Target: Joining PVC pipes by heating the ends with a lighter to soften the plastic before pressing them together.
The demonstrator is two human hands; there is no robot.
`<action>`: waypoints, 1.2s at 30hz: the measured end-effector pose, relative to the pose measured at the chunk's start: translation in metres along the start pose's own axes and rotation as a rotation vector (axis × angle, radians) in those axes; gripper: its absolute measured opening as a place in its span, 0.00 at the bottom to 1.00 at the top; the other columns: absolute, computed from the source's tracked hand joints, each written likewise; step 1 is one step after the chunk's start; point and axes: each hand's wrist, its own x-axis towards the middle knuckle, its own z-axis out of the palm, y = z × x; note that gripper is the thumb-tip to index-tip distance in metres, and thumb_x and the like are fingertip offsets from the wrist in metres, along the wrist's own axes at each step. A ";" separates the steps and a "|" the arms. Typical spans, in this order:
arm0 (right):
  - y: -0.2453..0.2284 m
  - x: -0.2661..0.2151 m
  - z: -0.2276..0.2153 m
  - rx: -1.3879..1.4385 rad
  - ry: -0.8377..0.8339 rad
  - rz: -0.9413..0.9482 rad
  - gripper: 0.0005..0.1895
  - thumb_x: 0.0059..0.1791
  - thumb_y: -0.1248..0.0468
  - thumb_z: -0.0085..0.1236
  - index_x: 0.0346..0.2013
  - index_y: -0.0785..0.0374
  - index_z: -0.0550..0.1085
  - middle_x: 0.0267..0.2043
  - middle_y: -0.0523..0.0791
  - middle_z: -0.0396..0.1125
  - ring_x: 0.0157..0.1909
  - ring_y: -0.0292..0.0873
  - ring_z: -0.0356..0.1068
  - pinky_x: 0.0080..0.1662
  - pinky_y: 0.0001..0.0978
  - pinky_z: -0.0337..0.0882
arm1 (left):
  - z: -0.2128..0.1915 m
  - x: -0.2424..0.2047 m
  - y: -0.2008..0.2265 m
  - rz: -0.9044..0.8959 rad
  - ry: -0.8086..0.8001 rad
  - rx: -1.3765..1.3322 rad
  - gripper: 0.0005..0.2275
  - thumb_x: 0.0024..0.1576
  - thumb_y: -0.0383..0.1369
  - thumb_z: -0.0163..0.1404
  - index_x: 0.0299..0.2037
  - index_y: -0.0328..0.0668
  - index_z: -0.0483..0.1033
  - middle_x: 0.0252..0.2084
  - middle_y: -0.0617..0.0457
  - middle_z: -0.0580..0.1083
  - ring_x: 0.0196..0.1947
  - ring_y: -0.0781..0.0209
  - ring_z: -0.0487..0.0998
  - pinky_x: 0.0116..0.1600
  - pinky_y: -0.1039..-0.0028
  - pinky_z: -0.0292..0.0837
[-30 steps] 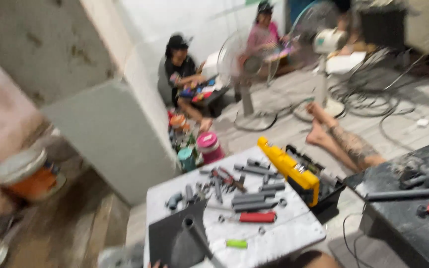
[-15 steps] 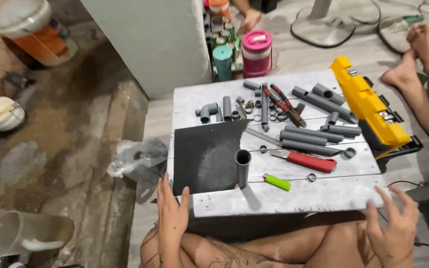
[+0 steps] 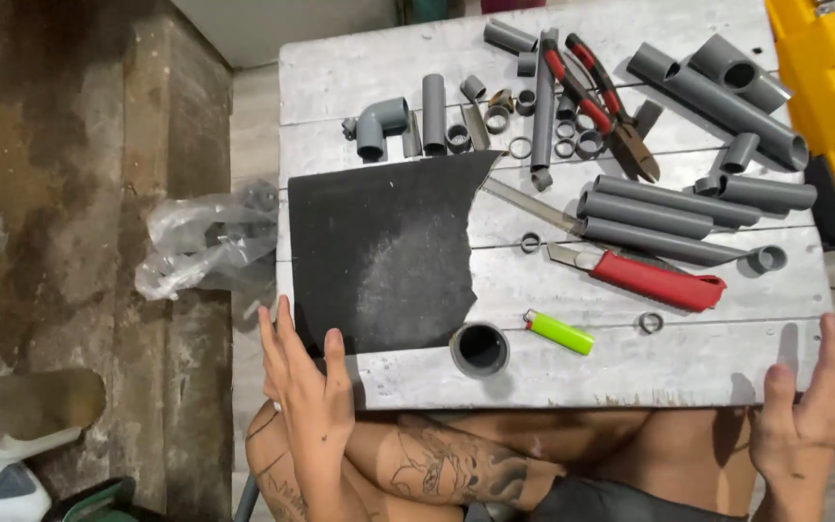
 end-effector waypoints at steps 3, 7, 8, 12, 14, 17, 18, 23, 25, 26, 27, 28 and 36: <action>0.002 0.004 -0.001 0.079 0.009 0.017 0.32 0.55 0.72 0.41 0.73 0.89 0.57 0.72 0.74 0.51 0.64 0.73 0.51 0.64 0.58 0.50 | -0.003 0.001 0.001 -0.025 -0.017 -0.036 0.31 0.61 0.46 0.40 0.73 0.45 0.51 0.77 0.37 0.46 0.72 0.35 0.53 0.67 0.44 0.45; 0.006 -0.001 -0.010 0.165 -0.048 0.059 0.35 0.53 0.68 0.43 0.75 0.81 0.56 0.71 0.71 0.49 0.64 0.72 0.49 0.63 0.59 0.49 | -0.009 -0.003 -0.007 -0.075 -0.075 -0.057 0.31 0.61 0.48 0.38 0.74 0.48 0.51 0.77 0.38 0.45 0.74 0.37 0.50 0.68 0.39 0.41; 0.006 0.001 -0.012 0.196 -0.052 0.055 0.36 0.51 0.71 0.45 0.75 0.79 0.56 0.71 0.71 0.48 0.64 0.72 0.49 0.64 0.59 0.49 | -0.010 -0.003 -0.008 -0.064 -0.076 -0.065 0.31 0.61 0.48 0.39 0.73 0.47 0.51 0.77 0.37 0.45 0.74 0.37 0.50 0.68 0.37 0.41; 0.019 -0.003 -0.013 0.214 -0.065 0.056 0.37 0.51 0.64 0.47 0.74 0.77 0.56 0.71 0.71 0.48 0.64 0.74 0.49 0.64 0.62 0.49 | -0.021 -0.008 -0.004 -0.077 -0.095 -0.081 0.31 0.60 0.48 0.40 0.73 0.50 0.52 0.77 0.38 0.45 0.73 0.35 0.52 0.67 0.33 0.40; 0.021 -0.001 -0.014 0.294 -0.067 0.031 0.38 0.50 0.64 0.50 0.74 0.75 0.56 0.71 0.69 0.48 0.67 0.72 0.49 0.66 0.60 0.47 | -0.019 -0.012 -0.007 -0.034 -0.069 -0.069 0.30 0.61 0.48 0.39 0.73 0.47 0.52 0.77 0.35 0.43 0.72 0.35 0.54 0.69 0.41 0.42; 0.025 0.001 -0.014 0.259 -0.103 0.051 0.39 0.50 0.61 0.53 0.73 0.75 0.56 0.72 0.71 0.45 0.69 0.75 0.47 0.66 0.65 0.48 | -0.026 -0.029 0.012 0.146 0.032 -0.016 0.29 0.64 0.44 0.39 0.72 0.37 0.53 0.77 0.32 0.41 0.58 0.41 0.71 0.72 0.44 0.27; 0.022 -0.007 -0.017 0.252 -0.092 0.073 0.39 0.50 0.61 0.53 0.73 0.75 0.56 0.72 0.71 0.45 0.69 0.75 0.47 0.66 0.65 0.48 | -0.030 -0.037 0.027 0.167 0.017 -0.014 0.29 0.64 0.44 0.39 0.72 0.37 0.53 0.77 0.32 0.41 0.58 0.41 0.71 0.72 0.44 0.27; -0.042 0.013 -0.032 0.166 0.175 -0.091 0.32 0.49 0.64 0.57 0.67 0.74 0.65 0.69 0.68 0.48 0.69 0.71 0.47 0.68 0.63 0.48 | -0.031 -0.045 0.092 0.790 0.066 -0.593 0.30 0.65 0.43 0.49 0.74 0.51 0.48 0.78 0.43 0.52 0.79 0.41 0.55 0.80 0.47 0.55; -0.046 0.014 0.002 0.134 0.168 -0.153 0.30 0.47 0.61 0.61 0.64 0.62 0.70 0.67 0.61 0.52 0.69 0.66 0.50 0.67 0.59 0.50 | -0.025 -0.039 0.119 0.832 0.077 -0.602 0.29 0.65 0.46 0.48 0.73 0.46 0.52 0.76 0.43 0.55 0.77 0.43 0.57 0.78 0.50 0.54; -0.047 0.015 0.019 0.100 0.158 -0.217 0.29 0.44 0.57 0.65 0.61 0.49 0.75 0.66 0.54 0.55 0.69 0.61 0.52 0.66 0.55 0.52 | -0.022 -0.035 0.132 0.869 0.088 -0.612 0.30 0.66 0.50 0.47 0.72 0.41 0.56 0.73 0.42 0.59 0.75 0.44 0.58 0.76 0.52 0.53; -0.062 0.019 0.028 0.104 0.161 -0.221 0.29 0.44 0.57 0.65 0.61 0.49 0.75 0.66 0.54 0.55 0.69 0.61 0.52 0.66 0.55 0.52 | -0.021 -0.036 0.139 0.871 0.095 -0.610 0.30 0.66 0.50 0.47 0.72 0.41 0.56 0.73 0.42 0.59 0.75 0.44 0.58 0.76 0.52 0.53; -0.077 0.023 0.037 0.108 0.136 -0.277 0.27 0.42 0.56 0.66 0.57 0.46 0.76 0.62 0.50 0.58 0.65 0.57 0.57 0.61 0.52 0.57 | -0.020 -0.036 0.146 0.848 0.115 -0.579 0.20 0.66 0.47 0.45 0.62 0.44 0.66 0.60 0.48 0.69 0.62 0.49 0.69 0.66 0.59 0.64; -0.129 0.046 0.078 0.285 0.210 -0.409 0.13 0.41 0.61 0.62 0.37 0.64 0.76 0.48 0.59 0.64 0.42 0.60 0.63 0.40 0.52 0.65 | 0.026 -0.031 0.149 0.711 0.016 -0.999 0.14 0.66 0.38 0.44 0.53 0.37 0.69 0.34 0.53 0.72 0.31 0.67 0.72 0.42 0.78 0.70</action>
